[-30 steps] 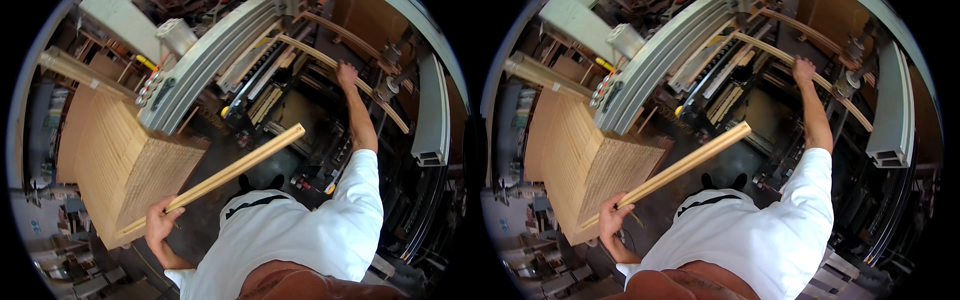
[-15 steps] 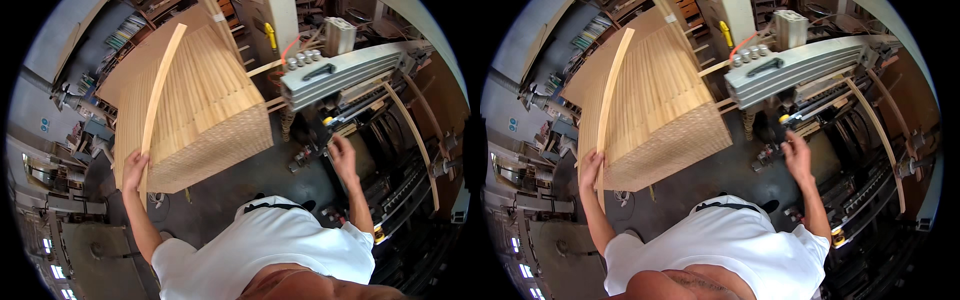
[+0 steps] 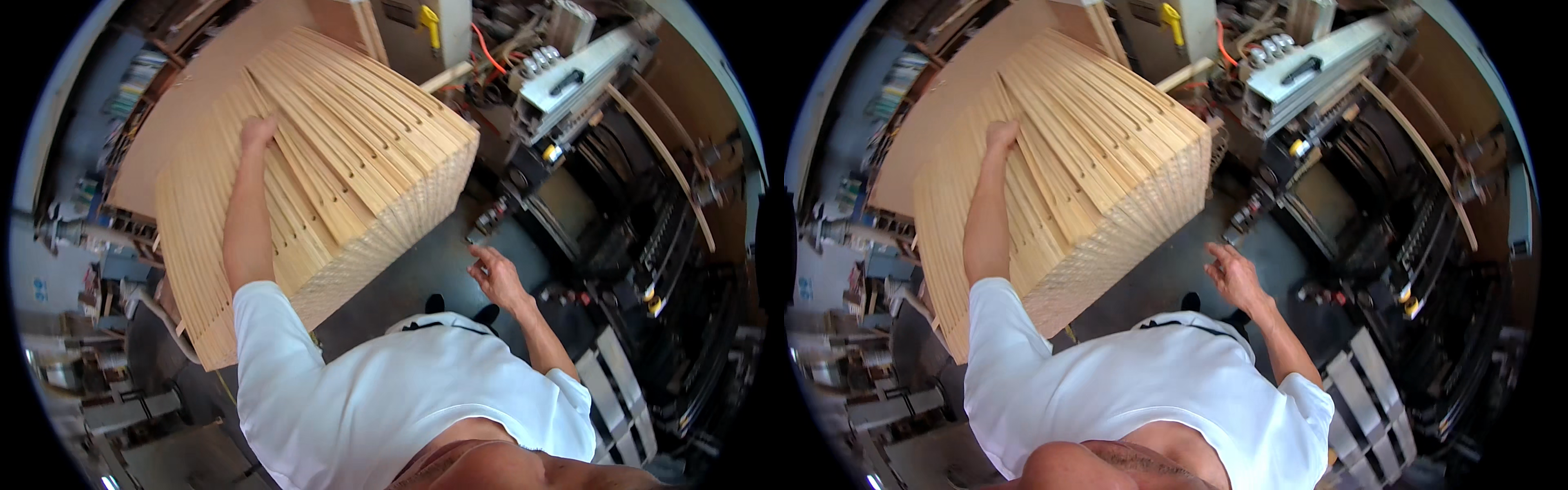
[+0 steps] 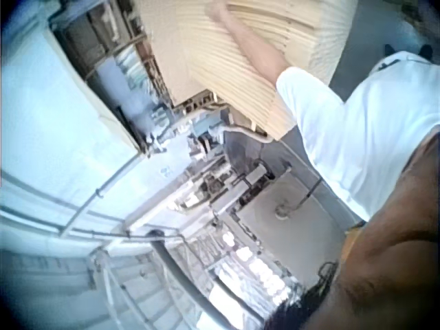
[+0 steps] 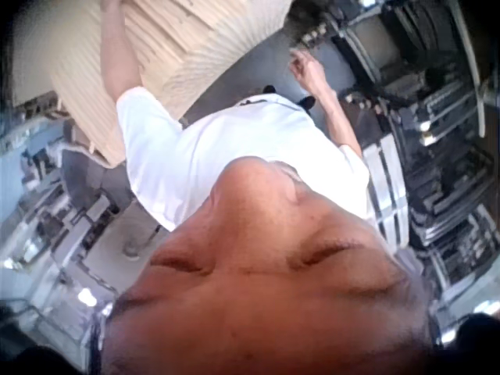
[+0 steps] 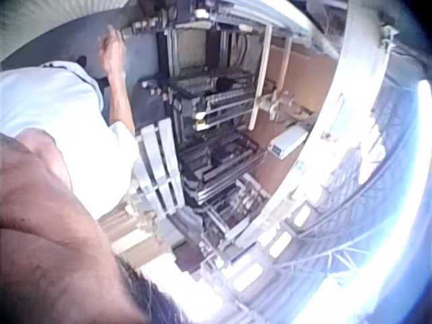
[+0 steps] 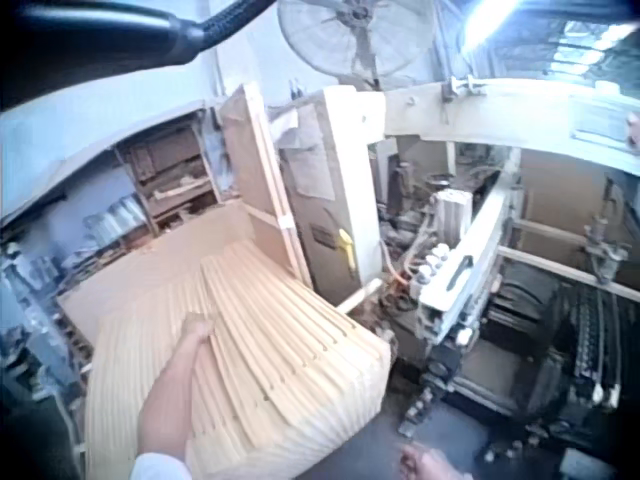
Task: The person repeatedly picks up thin wooden slats from a machine and stacks them on a nearby pile. The person handles the slats one at a time, placing them in a neat stack throughout the clip.
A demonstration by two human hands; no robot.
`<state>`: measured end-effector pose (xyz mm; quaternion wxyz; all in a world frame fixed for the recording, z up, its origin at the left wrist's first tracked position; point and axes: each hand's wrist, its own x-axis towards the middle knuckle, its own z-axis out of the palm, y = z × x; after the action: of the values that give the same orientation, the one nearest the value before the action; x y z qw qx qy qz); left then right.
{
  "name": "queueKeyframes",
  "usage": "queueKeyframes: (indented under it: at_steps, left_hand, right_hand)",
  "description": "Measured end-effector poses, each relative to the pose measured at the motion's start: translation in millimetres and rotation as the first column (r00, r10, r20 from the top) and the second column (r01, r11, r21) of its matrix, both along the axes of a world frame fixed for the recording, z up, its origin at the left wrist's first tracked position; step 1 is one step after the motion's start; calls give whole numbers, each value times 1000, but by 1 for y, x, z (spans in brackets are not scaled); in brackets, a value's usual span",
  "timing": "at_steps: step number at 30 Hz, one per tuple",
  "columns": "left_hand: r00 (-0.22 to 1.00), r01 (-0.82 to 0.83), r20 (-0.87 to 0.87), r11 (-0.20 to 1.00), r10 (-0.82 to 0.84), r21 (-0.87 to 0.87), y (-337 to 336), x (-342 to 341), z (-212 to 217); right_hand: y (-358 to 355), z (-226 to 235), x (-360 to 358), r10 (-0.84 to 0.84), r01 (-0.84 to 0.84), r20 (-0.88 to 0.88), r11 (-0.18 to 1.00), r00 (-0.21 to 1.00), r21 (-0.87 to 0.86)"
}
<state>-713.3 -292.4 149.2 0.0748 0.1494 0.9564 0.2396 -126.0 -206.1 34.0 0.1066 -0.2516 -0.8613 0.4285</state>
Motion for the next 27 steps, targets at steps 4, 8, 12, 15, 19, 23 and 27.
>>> queueKeyframes:
  at_steps: [4, 8, 12, 15, 19, 23, 27]
  left_hand:
    - [995, -41, -92, 998, 45, 45, 38, -8, -16]
    - [988, 55, -143, 998, -49, 38, 20, -28, -21]
    - [915, 149, -392, 983, -96, 107, 20, 10, -14]
    - [776, 367, -589, 921, -224, 134, 21, 41, 9]
    - [514, 832, -693, 489, -505, 261, 19, 294, 93]
    - [52, 909, -542, -185, -839, 375, -31, 468, 43]
    - [-482, 786, -93, -476, -871, 395, -57, 606, -41]
  right_hand:
    - [-25, -6, 13, -128, 128, 21, 991, 992, -30]
    - [-49, -9, 13, -171, 172, 19, 982, 985, -80]
    - [-71, -21, 28, -222, 223, 25, 974, 975, -35]
    - [-91, -11, 50, -311, 311, -5, 950, 950, -4]
    - [-123, 2, 105, -465, 489, -184, 864, 866, 122]
    - [-191, 37, 179, -642, 711, -323, 679, 696, 183]
    - [-293, 84, 247, -843, 904, -343, 339, 414, 259]
